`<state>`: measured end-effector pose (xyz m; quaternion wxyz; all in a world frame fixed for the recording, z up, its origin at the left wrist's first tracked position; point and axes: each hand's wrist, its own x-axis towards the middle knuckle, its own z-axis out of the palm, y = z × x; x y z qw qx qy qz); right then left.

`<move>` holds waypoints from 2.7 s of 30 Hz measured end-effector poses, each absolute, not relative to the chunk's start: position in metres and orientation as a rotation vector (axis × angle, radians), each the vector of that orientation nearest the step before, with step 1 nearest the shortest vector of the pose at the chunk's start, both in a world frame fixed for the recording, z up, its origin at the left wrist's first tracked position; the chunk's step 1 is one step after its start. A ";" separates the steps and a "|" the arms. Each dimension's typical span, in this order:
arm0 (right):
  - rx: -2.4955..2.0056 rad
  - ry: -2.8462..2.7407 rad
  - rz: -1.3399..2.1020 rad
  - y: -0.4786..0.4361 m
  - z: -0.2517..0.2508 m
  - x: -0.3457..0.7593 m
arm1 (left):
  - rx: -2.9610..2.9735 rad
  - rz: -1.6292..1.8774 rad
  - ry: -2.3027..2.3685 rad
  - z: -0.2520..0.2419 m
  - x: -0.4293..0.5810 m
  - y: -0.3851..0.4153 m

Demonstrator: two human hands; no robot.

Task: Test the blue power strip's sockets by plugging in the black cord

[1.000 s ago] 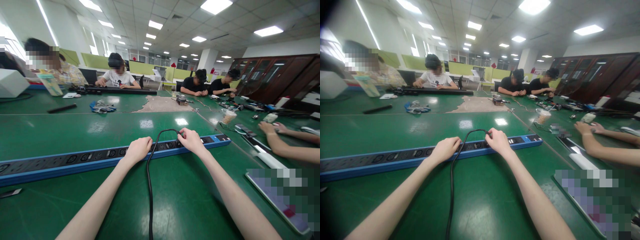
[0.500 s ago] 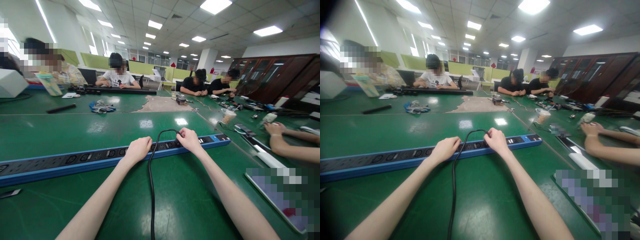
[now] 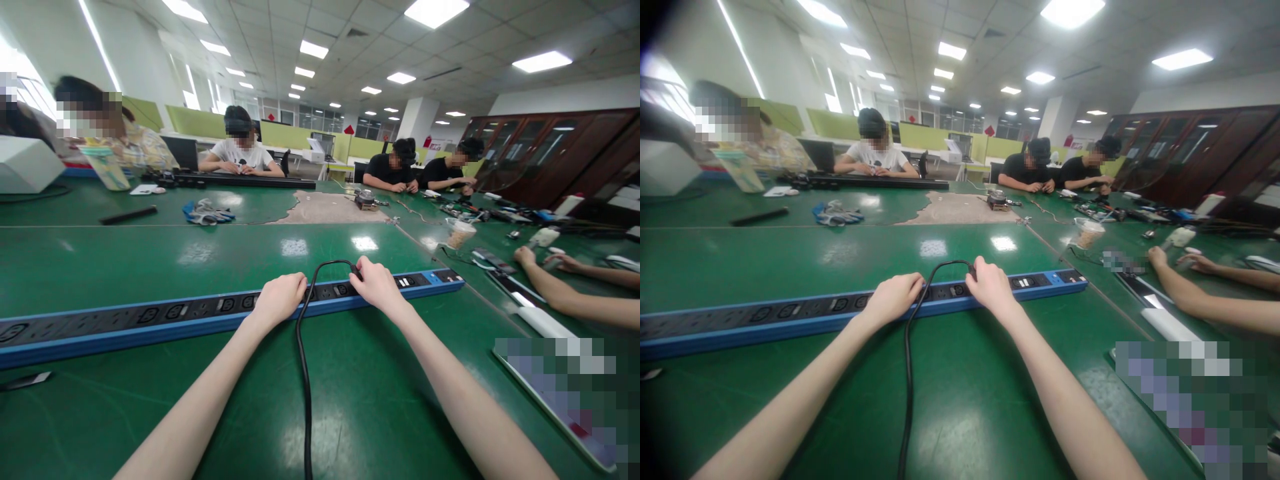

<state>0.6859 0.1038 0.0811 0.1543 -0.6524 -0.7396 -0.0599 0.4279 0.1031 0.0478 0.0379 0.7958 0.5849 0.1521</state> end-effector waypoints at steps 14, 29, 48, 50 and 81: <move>-2.116 -2.223 -0.187 0.092 0.095 0.681 | 2.481 0.460 1.785 0.045 0.426 0.105; -2.162 -2.256 -0.223 0.093 0.095 0.677 | 2.474 0.475 1.787 0.046 0.426 0.105; -2.070 -2.374 -0.156 0.096 0.106 0.689 | 2.473 0.462 1.805 0.047 0.427 0.104; -2.075 -2.379 -0.151 0.097 0.106 0.689 | 2.463 0.458 1.805 0.048 0.427 0.103; -2.098 -2.408 -0.180 0.096 0.108 0.686 | 2.420 0.412 1.885 0.053 0.433 0.100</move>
